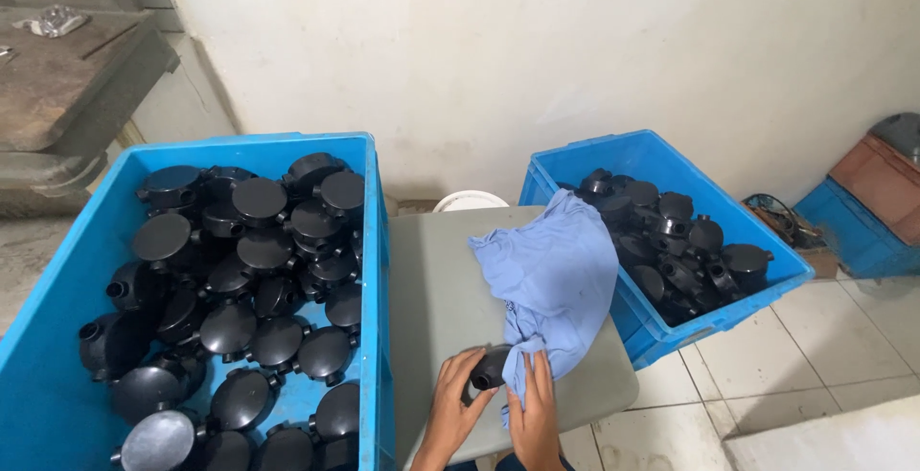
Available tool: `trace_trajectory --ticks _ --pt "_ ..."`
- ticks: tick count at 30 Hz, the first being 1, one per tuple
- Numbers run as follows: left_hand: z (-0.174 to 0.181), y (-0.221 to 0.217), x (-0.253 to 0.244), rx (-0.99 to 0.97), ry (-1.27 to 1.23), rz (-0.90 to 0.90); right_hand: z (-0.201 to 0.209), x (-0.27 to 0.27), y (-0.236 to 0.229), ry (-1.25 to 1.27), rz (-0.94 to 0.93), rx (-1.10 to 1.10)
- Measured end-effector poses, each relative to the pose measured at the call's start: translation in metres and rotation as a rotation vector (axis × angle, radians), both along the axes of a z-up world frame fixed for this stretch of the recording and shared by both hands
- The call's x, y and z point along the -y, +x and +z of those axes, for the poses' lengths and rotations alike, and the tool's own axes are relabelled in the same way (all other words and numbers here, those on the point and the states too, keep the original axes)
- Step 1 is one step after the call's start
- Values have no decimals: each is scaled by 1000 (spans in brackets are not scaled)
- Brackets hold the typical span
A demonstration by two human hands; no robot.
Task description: Wiping black plastic parts with a blue cloth and transferring them from one bin to another.
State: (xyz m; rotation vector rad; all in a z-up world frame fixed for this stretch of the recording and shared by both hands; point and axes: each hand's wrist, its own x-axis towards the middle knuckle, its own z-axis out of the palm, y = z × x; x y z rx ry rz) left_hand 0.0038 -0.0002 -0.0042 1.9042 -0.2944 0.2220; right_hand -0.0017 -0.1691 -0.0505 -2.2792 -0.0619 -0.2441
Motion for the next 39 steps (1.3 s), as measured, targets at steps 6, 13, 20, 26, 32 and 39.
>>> trace_trajectory --ticks 6,13,20,26,32,39 --pt "-1 2 0 34 34 23 7 5 3 -200 121 243" --pt "-5 2 -1 39 -16 22 35 -7 0 -264 253 337" --pt "-17 5 -2 53 -43 -18 42 -6 5 -202 283 285" --pt "-16 4 -2 26 -15 -24 39 -11 4 -209 322 460" --pt "-29 18 -4 58 12 -84 5 -12 16 -307 197 365" --pt "-15 13 -4 -133 -66 -27 -41 -3 12 -582 216 272"
